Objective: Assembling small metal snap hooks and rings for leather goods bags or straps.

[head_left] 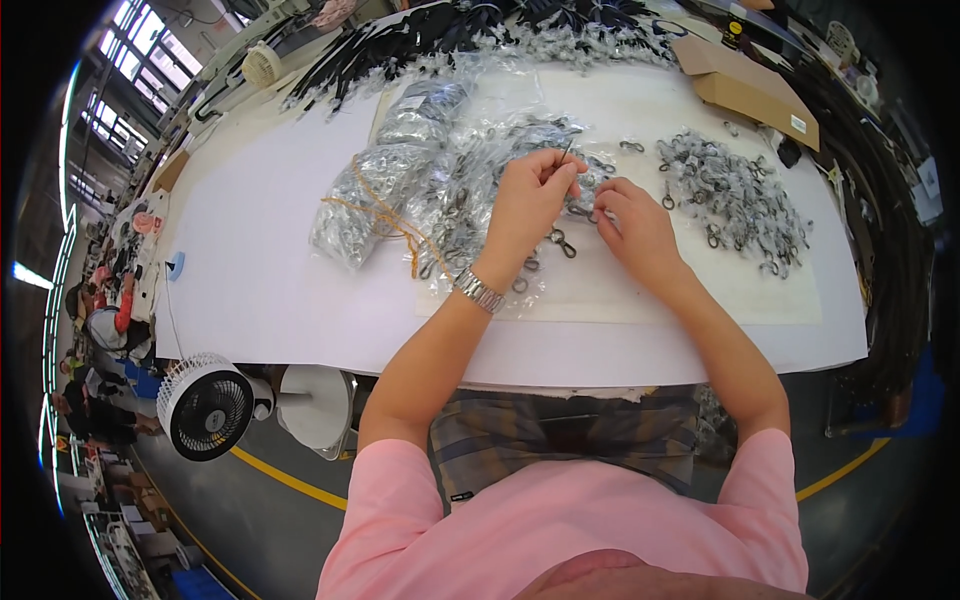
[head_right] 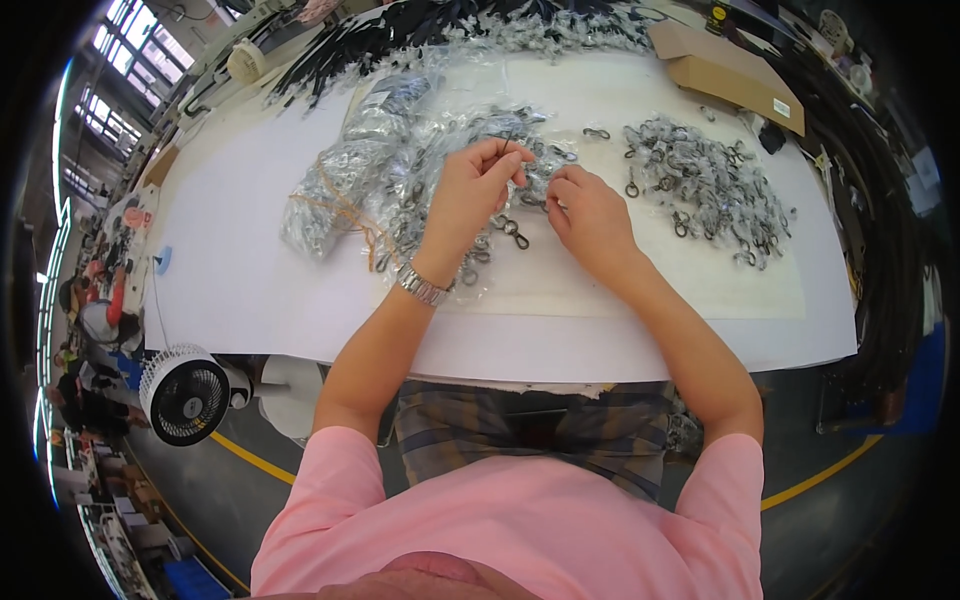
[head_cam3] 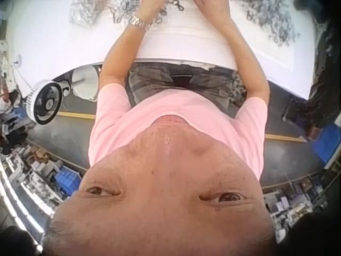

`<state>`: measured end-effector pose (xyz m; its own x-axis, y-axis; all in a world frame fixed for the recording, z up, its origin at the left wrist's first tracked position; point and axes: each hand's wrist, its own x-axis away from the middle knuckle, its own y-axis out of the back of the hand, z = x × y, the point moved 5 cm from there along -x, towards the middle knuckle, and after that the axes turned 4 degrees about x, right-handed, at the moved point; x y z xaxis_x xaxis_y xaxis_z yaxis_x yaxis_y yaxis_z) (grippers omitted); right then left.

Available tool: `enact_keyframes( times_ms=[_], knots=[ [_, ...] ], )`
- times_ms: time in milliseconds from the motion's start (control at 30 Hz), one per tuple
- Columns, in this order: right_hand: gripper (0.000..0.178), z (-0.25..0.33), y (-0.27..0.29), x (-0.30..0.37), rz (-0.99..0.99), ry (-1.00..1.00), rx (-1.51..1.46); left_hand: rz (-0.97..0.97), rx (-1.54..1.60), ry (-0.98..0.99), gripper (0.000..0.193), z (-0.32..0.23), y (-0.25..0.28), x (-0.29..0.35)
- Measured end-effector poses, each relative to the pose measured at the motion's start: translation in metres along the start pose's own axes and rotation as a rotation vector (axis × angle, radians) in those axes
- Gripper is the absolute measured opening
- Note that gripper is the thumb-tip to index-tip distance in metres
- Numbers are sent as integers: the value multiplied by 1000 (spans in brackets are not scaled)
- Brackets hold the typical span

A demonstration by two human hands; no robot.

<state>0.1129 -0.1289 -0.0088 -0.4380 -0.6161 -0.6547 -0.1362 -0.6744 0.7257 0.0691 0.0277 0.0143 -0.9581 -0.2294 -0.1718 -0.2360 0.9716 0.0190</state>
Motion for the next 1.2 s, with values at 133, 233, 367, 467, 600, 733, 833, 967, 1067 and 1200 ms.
enact_keyframes(
  times_ms=[133, 233, 367, 467, 600, 733, 833, 967, 1067, 1200],
  knots=[
    [6, -17, 4, -3, -68, -302, -372, -90, -367, -369, 24, -2, 1, -2],
    [12, -29, -5, 1, 8, -529, -761, 26, -428, -346, 26, 4, -5, -2],
    [17, -30, -11, 2, 115, -630, -996, 110, -389, -125, 23, 11, -6, -2],
    [17, -36, -10, 1, 113, -658, -1046, 85, -303, 59, 24, 6, -4, -1],
    [16, -38, -9, 3, 131, -735, -1101, 86, -273, 1, 26, 9, -4, -2],
    [15, -36, -10, 1, 111, -738, -1199, 115, -77, 173, 37, 16, 1, -2],
    [15, -37, -8, -1, 107, -679, -1227, 9, 102, 274, 42, 20, 12, -3],
    [14, -40, -4, -4, 81, -658, -1134, -126, 85, 120, 38, 4, 16, -5],
    [14, -32, -5, -9, 107, -606, -1096, 2, -20, 126, 32, 1, 9, 3],
    [15, -29, 5, -4, 164, -698, -1068, 55, -131, -83, 20, 4, -9, -2]
  ],
)
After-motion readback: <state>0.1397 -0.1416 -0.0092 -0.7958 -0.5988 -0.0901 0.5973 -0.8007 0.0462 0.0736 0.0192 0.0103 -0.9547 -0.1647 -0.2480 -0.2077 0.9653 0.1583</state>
